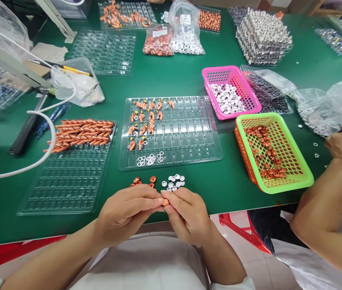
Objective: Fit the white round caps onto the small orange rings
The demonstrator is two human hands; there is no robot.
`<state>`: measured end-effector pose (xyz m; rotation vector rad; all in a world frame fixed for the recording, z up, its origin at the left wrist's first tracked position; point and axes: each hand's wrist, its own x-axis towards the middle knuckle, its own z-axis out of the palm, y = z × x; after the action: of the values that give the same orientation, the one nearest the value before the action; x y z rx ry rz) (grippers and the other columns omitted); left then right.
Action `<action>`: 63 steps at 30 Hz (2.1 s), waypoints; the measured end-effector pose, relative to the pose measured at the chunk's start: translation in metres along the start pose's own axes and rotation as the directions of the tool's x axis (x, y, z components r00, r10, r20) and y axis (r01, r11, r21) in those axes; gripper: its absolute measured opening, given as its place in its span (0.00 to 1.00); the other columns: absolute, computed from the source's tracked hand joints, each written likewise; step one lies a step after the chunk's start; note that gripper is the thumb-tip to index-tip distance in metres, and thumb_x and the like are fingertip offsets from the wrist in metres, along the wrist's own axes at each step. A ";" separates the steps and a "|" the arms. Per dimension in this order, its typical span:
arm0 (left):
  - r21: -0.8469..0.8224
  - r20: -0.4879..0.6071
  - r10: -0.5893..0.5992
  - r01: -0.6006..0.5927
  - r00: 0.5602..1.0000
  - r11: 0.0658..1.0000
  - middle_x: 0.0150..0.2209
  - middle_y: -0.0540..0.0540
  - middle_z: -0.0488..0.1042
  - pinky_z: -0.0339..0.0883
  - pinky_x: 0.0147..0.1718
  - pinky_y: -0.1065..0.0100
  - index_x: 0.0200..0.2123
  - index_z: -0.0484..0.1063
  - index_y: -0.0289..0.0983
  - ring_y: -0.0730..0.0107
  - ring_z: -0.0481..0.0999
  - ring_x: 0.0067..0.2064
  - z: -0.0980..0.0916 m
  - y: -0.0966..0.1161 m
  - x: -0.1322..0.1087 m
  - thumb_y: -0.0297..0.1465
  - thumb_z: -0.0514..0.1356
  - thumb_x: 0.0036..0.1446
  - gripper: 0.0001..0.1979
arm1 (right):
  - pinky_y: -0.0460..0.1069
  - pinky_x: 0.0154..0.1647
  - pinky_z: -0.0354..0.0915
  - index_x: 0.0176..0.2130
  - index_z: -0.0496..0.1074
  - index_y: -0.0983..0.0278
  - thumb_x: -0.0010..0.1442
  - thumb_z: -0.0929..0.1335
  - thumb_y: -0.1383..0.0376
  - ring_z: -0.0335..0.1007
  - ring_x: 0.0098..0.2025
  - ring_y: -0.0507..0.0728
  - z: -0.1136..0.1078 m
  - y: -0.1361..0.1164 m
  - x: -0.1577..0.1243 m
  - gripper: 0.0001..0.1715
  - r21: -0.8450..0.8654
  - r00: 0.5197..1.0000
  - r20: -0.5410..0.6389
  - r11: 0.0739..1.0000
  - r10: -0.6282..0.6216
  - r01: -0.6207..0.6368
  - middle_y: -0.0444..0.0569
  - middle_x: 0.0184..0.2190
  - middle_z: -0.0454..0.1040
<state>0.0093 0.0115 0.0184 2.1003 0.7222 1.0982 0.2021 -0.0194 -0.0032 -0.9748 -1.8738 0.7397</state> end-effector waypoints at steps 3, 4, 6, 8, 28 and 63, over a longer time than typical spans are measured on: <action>-0.008 -0.003 -0.003 0.003 1.000 1.000 0.35 0.43 0.82 0.75 0.34 0.68 0.44 0.73 0.37 0.69 0.80 0.35 0.000 0.000 0.000 0.18 0.57 0.61 0.12 | 0.48 0.27 0.68 0.56 0.70 0.65 0.63 0.63 0.73 0.69 0.30 0.54 0.000 0.000 0.001 0.22 -0.003 0.999 -0.022 1.000 -0.027 0.026 0.52 0.34 0.76; -0.009 -0.003 -0.006 0.006 1.000 1.000 0.35 0.43 0.82 0.75 0.34 0.68 0.44 0.73 0.36 0.69 0.80 0.35 0.001 0.000 -0.001 0.18 0.57 0.60 0.12 | 0.48 0.27 0.67 0.56 0.70 0.65 0.63 0.63 0.73 0.69 0.30 0.54 0.000 -0.001 0.001 0.22 -0.008 0.999 -0.028 0.999 -0.034 0.034 0.52 0.34 0.76; -0.006 -0.001 -0.011 0.011 1.000 1.000 0.35 0.43 0.82 0.75 0.34 0.68 0.43 0.73 0.37 0.69 0.80 0.34 0.001 0.001 -0.001 0.18 0.57 0.61 0.12 | 0.48 0.26 0.67 0.56 0.70 0.65 0.63 0.63 0.73 0.68 0.29 0.53 0.000 -0.001 0.001 0.22 -0.027 0.998 -0.041 0.999 -0.047 0.046 0.52 0.34 0.76; -0.008 -0.001 -0.016 0.016 1.000 1.000 0.35 0.43 0.82 0.75 0.34 0.68 0.43 0.73 0.36 0.69 0.80 0.34 0.001 0.001 -0.002 0.18 0.57 0.61 0.12 | 0.49 0.26 0.66 0.57 0.69 0.65 0.63 0.63 0.73 0.68 0.28 0.53 0.000 -0.001 0.001 0.23 -0.056 0.997 -0.051 0.997 -0.062 0.059 0.51 0.34 0.76; 0.037 0.058 0.027 -0.030 0.998 0.999 0.37 0.41 0.81 0.74 0.36 0.68 0.46 0.73 0.34 0.68 0.79 0.37 -0.004 0.005 -0.001 0.17 0.58 0.59 0.13 | 0.49 0.31 0.72 0.60 0.68 0.60 0.67 0.63 0.69 0.72 0.33 0.54 0.001 0.003 -0.008 0.23 0.260 0.995 -0.024 0.962 0.093 -0.084 0.49 0.33 0.76; 0.069 -0.009 0.033 -0.033 0.999 0.997 0.38 0.41 0.78 0.74 0.36 0.68 0.44 0.75 0.31 0.69 0.77 0.38 0.003 0.005 -0.004 0.16 0.59 0.59 0.12 | 0.48 0.28 0.75 0.52 0.76 0.54 0.63 0.70 0.67 0.75 0.31 0.53 0.006 0.012 -0.014 0.17 0.598 0.958 -0.004 0.768 0.288 -0.228 0.48 0.33 0.76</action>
<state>0.0104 0.0041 0.0191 2.1733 0.7421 1.1169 0.2047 -0.0262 -0.0213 -0.8354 -1.2910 1.3274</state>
